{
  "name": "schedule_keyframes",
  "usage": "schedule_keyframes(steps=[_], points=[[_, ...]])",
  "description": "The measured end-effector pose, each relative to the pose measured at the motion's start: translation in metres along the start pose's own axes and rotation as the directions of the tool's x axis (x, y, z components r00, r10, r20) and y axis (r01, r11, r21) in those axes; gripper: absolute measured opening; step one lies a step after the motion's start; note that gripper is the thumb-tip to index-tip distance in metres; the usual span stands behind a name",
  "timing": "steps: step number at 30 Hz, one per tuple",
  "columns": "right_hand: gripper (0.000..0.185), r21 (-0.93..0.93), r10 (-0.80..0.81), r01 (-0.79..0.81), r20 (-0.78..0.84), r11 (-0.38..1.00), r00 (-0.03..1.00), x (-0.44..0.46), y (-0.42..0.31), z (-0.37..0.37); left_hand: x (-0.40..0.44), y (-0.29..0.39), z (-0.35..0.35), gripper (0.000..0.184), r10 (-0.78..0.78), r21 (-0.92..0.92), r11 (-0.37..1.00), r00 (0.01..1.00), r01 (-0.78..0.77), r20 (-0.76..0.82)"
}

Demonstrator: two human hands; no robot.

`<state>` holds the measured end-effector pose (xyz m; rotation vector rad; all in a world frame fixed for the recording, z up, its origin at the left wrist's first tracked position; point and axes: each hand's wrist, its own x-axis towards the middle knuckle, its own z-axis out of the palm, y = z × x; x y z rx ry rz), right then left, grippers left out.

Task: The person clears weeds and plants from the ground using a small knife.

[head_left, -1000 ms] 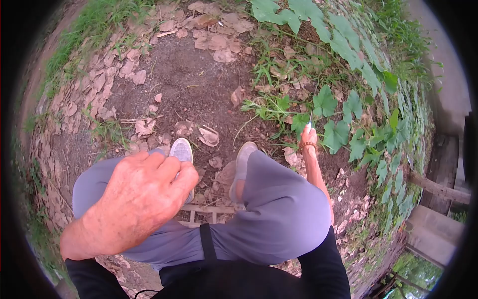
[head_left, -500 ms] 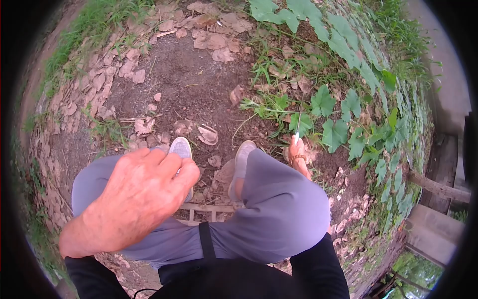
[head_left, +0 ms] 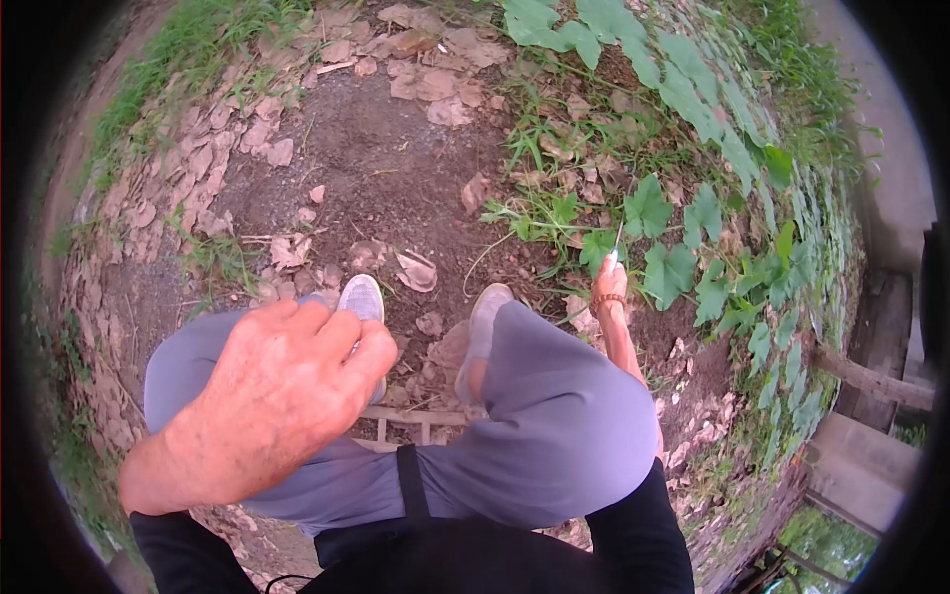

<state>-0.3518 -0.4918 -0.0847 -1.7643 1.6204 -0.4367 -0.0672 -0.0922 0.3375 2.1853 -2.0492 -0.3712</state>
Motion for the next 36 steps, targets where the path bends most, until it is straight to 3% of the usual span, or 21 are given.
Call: schedule_keyframes(steps=[1,3,7,13,17,22,30,36], points=[[0.053,-0.001,0.004,-0.004,0.002,1.000,1.000,0.004,-0.007,0.002,0.000,0.000,0.000,0.024,-0.003,0.007,1.000,1.000,0.003,0.010],[0.056,-0.241,-0.066,0.078,0.059,0.967,0.996,0.007,-0.022,0.000,0.001,0.001,0.000,0.024,-0.002,0.012,1.000,1.000,0.001,0.022],[0.056,-0.321,-0.057,0.058,0.014,0.945,0.998,0.005,-0.023,0.010,0.001,0.001,-0.001,0.024,-0.003,0.017,1.000,1.000,0.003,0.019],[0.054,-0.256,-0.019,0.031,0.050,0.966,0.999,-0.001,-0.058,0.011,0.001,0.002,0.001,0.025,0.006,0.011,1.000,0.999,-0.006,0.036],[0.048,-0.265,-0.053,0.058,0.027,0.962,0.998,-0.007,-0.051,0.016,0.001,0.001,-0.003,0.027,0.000,-0.009,1.000,0.999,0.001,0.038],[0.045,-0.295,-0.072,0.103,0.114,0.950,0.991,-0.025,-0.028,-0.011,0.002,0.004,-0.001,0.027,0.011,-0.004,1.000,0.999,-0.010,0.049],[0.047,-0.263,-0.126,0.113,-0.034,0.958,0.991,-0.011,-0.032,-0.009,0.004,0.005,-0.001,0.029,0.018,0.010,1.000,0.997,-0.019,0.078],[0.049,-0.323,-0.116,0.118,0.026,0.939,0.993,0.003,-0.058,0.014,0.005,0.003,-0.001,0.029,0.005,0.006,1.000,0.997,-0.005,0.075]])
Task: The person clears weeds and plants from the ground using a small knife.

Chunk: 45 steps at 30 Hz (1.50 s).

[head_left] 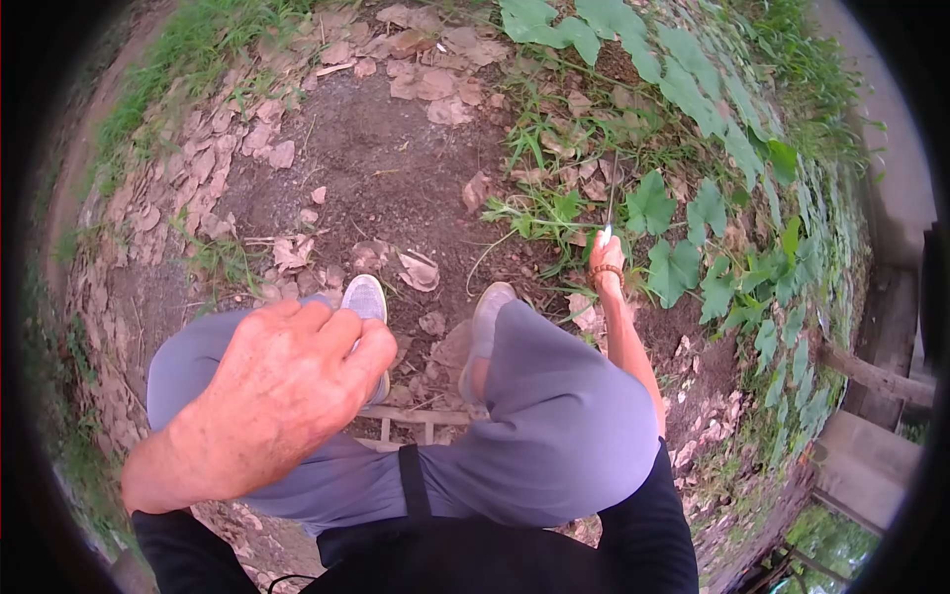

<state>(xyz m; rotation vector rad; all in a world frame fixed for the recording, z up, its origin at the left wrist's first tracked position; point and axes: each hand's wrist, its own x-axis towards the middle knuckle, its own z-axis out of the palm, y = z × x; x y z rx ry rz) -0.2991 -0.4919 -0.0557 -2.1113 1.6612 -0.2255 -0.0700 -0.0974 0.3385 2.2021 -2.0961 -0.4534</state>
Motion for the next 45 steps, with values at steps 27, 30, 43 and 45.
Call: schedule_keyframes(steps=[27,30,43,45], points=[[0.040,0.613,0.168,-0.372,0.365,0.697,0.916,-0.027,0.032,0.008,-0.001,0.001,-0.001,0.026,0.010,-0.005,1.000,1.000,-0.010,-0.007],[0.036,0.587,0.212,-0.409,0.376,0.699,0.902,-0.035,0.038,0.019,-0.001,0.001,0.000,0.025,0.010,-0.004,1.000,1.000,-0.010,-0.022],[0.038,0.631,0.217,-0.509,0.484,0.585,0.848,-0.085,0.041,-0.028,-0.008,0.002,0.000,0.025,0.000,-0.018,1.000,0.999,-0.001,-0.041],[0.038,0.650,0.219,-0.466,0.427,0.600,0.878,-0.073,0.042,-0.021,-0.009,0.002,0.001,0.025,0.013,0.004,1.000,0.999,-0.013,-0.039]])
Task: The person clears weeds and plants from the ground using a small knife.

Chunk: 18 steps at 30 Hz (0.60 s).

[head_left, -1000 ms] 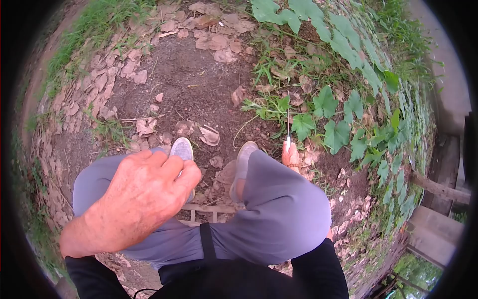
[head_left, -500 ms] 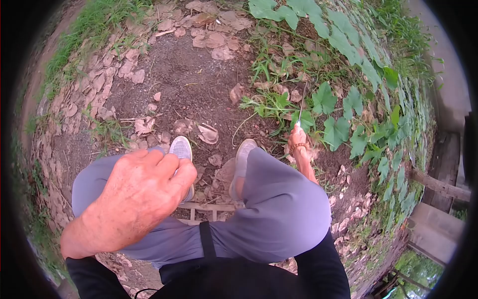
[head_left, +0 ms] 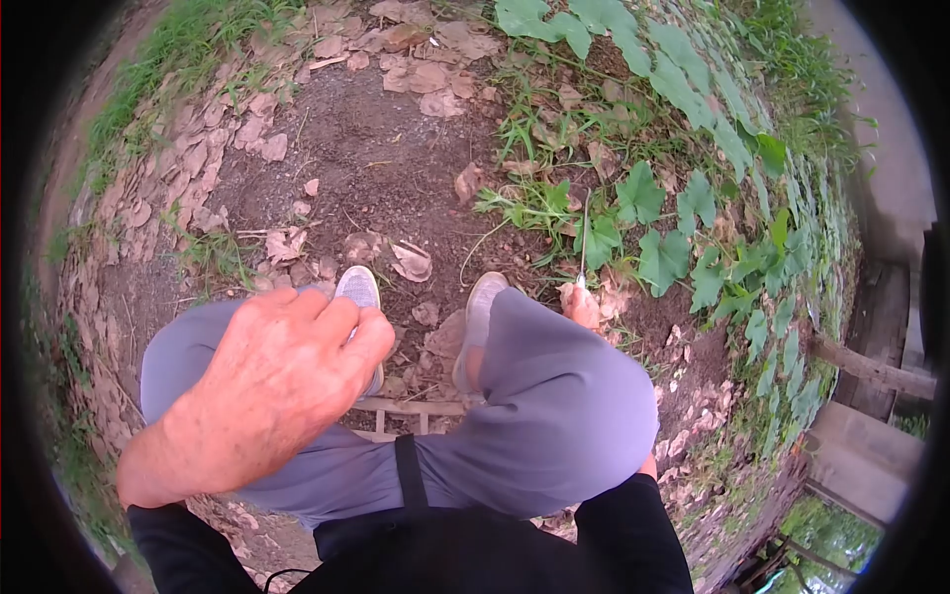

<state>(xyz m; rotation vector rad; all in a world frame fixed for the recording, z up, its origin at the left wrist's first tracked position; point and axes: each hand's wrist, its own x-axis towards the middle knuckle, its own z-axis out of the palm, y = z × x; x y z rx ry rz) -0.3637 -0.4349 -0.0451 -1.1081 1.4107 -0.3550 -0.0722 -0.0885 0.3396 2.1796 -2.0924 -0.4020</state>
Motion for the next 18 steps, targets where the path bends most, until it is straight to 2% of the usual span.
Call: schedule_keyframes(steps=[7,9,11,12,15,18], points=[[0.039,-0.085,-0.189,0.183,-0.071,0.979,0.979,0.053,0.015,0.010,0.005,-0.001,0.000,0.023,-0.010,0.001,1.000,1.000,0.010,0.007],[0.040,-0.039,-0.144,0.142,-0.060,0.989,0.988,0.059,0.015,0.017,0.006,-0.001,0.001,0.023,-0.011,-0.002,1.000,1.000,0.011,0.002],[0.042,0.142,0.158,-0.156,-0.005,0.978,0.987,0.007,-0.028,0.041,0.007,-0.001,0.001,0.022,-0.015,0.011,1.000,1.000,0.015,0.006],[0.043,0.174,0.225,-0.220,-0.012,0.960,0.974,-0.001,-0.023,0.047,0.008,-0.001,0.001,0.022,-0.015,0.009,1.000,1.000,0.015,0.008],[0.044,0.197,0.252,-0.251,0.022,0.948,0.968,-0.010,-0.017,0.040,0.007,-0.001,0.003,0.022,-0.022,0.003,1.000,1.000,0.023,-0.005],[0.045,0.129,0.203,-0.205,0.034,0.970,0.979,-0.006,-0.003,0.026,0.007,-0.001,0.001,0.024,-0.030,-0.027,0.999,0.999,0.031,0.030]])
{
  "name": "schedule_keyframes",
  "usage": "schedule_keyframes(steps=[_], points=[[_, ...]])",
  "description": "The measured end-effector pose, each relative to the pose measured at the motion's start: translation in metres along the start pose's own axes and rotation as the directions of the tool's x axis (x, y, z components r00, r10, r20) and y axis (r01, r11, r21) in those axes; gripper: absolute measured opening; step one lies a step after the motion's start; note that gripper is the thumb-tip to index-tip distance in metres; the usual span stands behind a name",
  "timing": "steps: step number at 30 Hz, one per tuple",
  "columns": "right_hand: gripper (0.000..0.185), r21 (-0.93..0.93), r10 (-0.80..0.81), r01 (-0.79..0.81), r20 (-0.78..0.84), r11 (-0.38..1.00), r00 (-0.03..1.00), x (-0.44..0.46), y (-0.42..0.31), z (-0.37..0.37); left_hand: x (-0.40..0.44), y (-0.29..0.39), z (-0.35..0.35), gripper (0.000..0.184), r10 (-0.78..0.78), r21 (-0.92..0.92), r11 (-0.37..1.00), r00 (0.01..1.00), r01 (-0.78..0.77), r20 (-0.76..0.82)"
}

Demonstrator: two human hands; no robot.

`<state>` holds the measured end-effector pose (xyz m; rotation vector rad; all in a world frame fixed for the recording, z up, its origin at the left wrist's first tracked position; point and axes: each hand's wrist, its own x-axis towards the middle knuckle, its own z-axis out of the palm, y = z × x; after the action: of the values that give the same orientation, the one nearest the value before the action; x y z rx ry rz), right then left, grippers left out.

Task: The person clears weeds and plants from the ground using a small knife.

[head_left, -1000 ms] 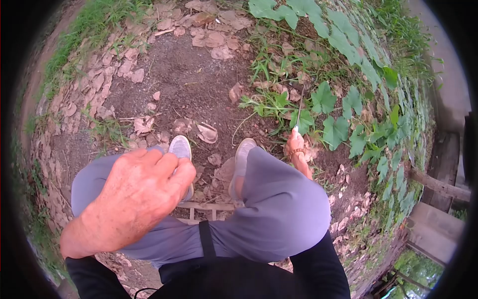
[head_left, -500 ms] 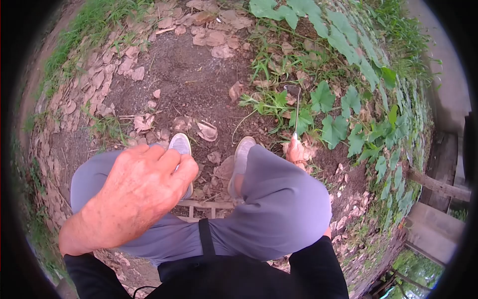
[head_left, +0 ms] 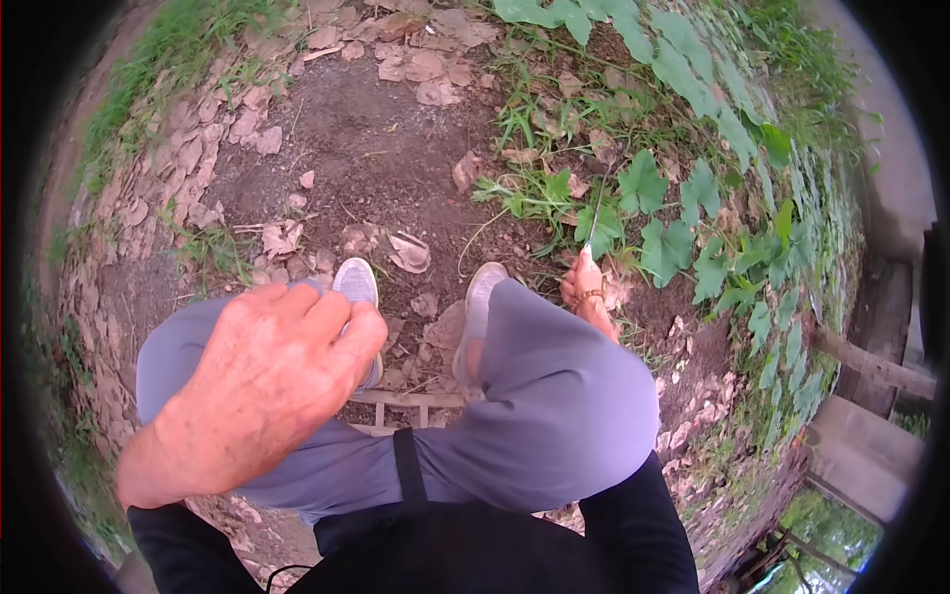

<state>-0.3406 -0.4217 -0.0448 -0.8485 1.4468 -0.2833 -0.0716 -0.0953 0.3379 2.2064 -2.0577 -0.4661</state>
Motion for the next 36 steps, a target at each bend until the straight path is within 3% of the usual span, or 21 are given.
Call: schedule_keyframes(steps=[3,5,8,12,15,19,20,22,26,28,32,34,36], points=[[0.044,-0.123,-0.016,0.010,-0.040,0.992,0.999,-0.019,0.014,-0.006,-0.002,0.000,-0.001,0.024,-0.003,-0.007,1.000,0.999,0.003,-0.037],[0.044,-0.194,-0.148,0.149,0.024,0.970,0.989,-0.024,0.027,-0.018,-0.005,0.001,-0.002,0.024,-0.003,-0.014,1.000,0.999,0.002,-0.038],[0.044,-0.138,-0.183,0.193,0.081,0.972,0.980,-0.009,0.031,-0.028,-0.006,0.001,0.001,0.025,0.000,-0.028,1.000,0.999,-0.001,-0.037],[0.045,-0.109,-0.264,0.261,-0.008,0.959,0.965,0.005,0.004,-0.013,-0.006,0.000,0.000,0.023,0.019,0.014,1.000,0.999,-0.019,-0.039],[0.048,-0.091,-0.211,0.206,-0.051,0.974,0.976,0.009,-0.023,0.007,-0.004,-0.001,0.000,0.025,-0.004,-0.015,1.000,0.999,0.004,-0.034],[0.052,-0.105,-0.082,0.071,-0.105,0.992,0.991,0.013,0.001,0.021,-0.001,-0.001,-0.001,0.025,-0.010,-0.003,1.000,0.999,0.010,-0.034],[0.053,-0.066,-0.097,0.093,-0.057,0.993,0.994,0.005,0.009,0.019,-0.001,-0.002,-0.001,0.024,-0.017,-0.008,1.000,0.999,0.017,-0.044],[0.051,-0.176,-0.130,0.117,-0.065,0.978,0.989,-0.004,0.028,0.010,-0.001,-0.001,0.002,0.024,-0.009,-0.001,1.000,0.999,0.009,-0.040],[0.047,-0.127,-0.155,0.159,0.038,0.979,0.987,-0.011,0.024,-0.013,-0.001,0.001,0.003,0.023,0.034,0.045,0.998,0.999,-0.033,-0.030],[0.045,-0.125,-0.119,0.121,0.020,0.985,0.993,-0.013,0.016,-0.015,-0.001,0.002,0.003,0.022,0.037,0.052,0.998,0.998,-0.034,-0.048],[0.042,-0.079,-0.211,0.210,-0.009,0.975,0.977,0.008,-0.004,-0.003,-0.002,0.001,0.005,0.023,0.001,-0.008,1.000,0.997,-0.001,-0.071],[0.043,0.071,-0.121,0.123,-0.039,0.990,0.992,0.010,-0.022,0.010,0.000,0.002,0.004,0.022,-0.008,-0.002,1.000,0.998,0.008,-0.061],[0.046,0.091,-0.030,0.033,-0.034,0.995,0.999,0.005,-0.023,0.023,0.002,0.003,0.004,0.022,-0.014,0.004,1.000,0.998,0.014,-0.059]])
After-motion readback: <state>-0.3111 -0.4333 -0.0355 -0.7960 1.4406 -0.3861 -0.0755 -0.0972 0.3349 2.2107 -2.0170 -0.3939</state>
